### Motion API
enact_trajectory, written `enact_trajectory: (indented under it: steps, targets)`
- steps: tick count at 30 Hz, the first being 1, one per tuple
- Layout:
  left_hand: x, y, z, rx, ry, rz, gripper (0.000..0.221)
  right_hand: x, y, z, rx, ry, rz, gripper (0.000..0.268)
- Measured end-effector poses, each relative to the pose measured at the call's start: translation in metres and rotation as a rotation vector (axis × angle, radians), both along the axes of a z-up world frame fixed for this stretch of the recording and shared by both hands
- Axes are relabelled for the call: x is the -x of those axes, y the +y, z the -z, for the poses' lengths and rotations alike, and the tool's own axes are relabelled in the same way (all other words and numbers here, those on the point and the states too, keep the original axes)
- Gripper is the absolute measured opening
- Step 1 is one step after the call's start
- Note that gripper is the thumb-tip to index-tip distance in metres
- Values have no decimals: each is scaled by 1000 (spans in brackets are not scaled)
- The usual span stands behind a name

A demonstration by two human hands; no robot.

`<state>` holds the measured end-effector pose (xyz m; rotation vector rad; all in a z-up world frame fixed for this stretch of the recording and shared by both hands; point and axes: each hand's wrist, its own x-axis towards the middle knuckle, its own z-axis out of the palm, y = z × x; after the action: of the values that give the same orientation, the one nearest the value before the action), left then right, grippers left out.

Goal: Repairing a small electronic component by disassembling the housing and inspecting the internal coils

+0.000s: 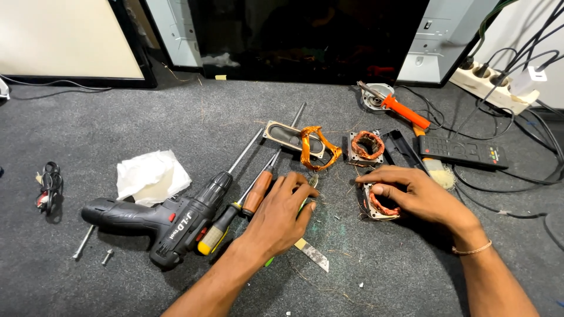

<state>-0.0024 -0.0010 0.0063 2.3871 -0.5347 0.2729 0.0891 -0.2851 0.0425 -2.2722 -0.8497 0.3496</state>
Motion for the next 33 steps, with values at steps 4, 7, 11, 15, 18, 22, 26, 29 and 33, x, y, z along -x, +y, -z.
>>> enact_trajectory:
  steps: [4, 7, 11, 15, 18, 22, 26, 29, 33]
  targets:
    - [-1, 0, 1, -10, -14, 0, 16, 2, 2, -4, -2, 7, 13, 41]
    - [0, -1, -1, -16, 22, -4, 17, 2, 2, -3, -13, 12, 12, 40]
    - [0, 0, -1, -2, 8, 0, 16, -1, -1, 2, 13, 0, 14, 41]
    - [0, -1, 0, 2, -16, 3, 16, 0, 0, 1, -2, -10, 6, 40]
    - [0, 0, 0, -1, -18, 4, 16, 0, -1, 1, -6, -11, 0, 40]
    - [0, -1, 0, 2, -36, 5, 16, -3, -3, 6, -12, -55, -30, 39]
    - [-5, 1, 14, -44, -142, -21, 14, 8, 9, -16, -79, 50, 73, 33]
    - [-3, 0, 8, -12, -183, 0, 12, 8, 10, -17, -87, 58, 73, 33]
    - [-2, 1, 9, -2, -217, 2, 9, 11, 11, -21, -88, 70, 82, 34]
